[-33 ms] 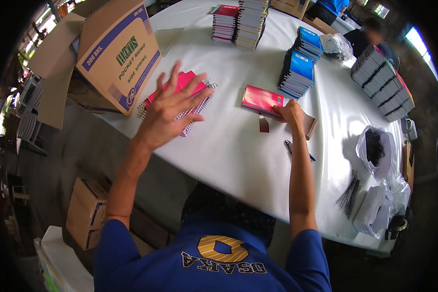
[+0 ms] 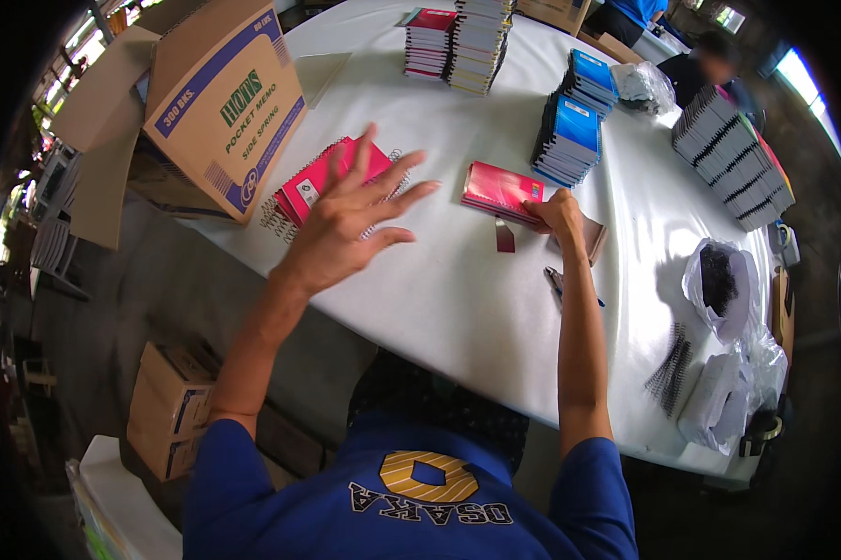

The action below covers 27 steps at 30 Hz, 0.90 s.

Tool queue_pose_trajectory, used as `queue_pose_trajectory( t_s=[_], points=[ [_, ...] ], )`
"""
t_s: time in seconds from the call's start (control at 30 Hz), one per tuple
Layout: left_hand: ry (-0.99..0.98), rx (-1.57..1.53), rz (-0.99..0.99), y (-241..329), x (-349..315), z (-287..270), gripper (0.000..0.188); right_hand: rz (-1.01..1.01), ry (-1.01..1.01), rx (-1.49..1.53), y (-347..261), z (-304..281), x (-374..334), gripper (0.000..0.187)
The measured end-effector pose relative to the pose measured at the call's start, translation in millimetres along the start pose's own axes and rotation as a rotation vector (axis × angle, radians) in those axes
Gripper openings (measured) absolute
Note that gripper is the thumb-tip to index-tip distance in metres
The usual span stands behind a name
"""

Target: The person assembles notebooks by hand, sliding a spiral spine onto the edge of a stack of paper and covers, and using pliers to secure the ends of the spine.

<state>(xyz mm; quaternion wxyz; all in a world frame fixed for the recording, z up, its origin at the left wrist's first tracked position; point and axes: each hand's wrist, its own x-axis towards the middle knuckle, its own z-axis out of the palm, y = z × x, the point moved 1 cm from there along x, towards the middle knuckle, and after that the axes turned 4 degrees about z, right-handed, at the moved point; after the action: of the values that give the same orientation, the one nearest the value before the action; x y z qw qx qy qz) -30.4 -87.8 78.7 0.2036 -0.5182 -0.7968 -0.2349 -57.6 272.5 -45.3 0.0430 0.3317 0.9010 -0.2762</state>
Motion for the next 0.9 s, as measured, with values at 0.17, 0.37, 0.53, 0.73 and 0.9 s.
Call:
queue_pose_trajectory(
  t_s=[0.17,0.37,0.53,0.73,0.9],
  points=[
    [-0.031,-0.227,-0.063,11,38,67,0.086,-0.184,0.374,-0.049,1,-9,-14,0.043],
    [0.173,-0.814,-0.281,-14,88,119,0.088,-1.016,0.413,0.006,-63,-78,-114,0.015],
    [-0.009,-1.692,-0.308,16,68,132,0.084,-0.773,0.453,0.722,-38,-86,-168,0.038],
    [0.254,-2.013,-0.375,53,19,165,0.089,-0.406,0.022,1.193,35,-4,-193,0.024],
    [0.183,-0.833,-0.253,43,9,116,0.109,-0.418,0.143,0.766,55,21,-190,0.014]
  ],
)
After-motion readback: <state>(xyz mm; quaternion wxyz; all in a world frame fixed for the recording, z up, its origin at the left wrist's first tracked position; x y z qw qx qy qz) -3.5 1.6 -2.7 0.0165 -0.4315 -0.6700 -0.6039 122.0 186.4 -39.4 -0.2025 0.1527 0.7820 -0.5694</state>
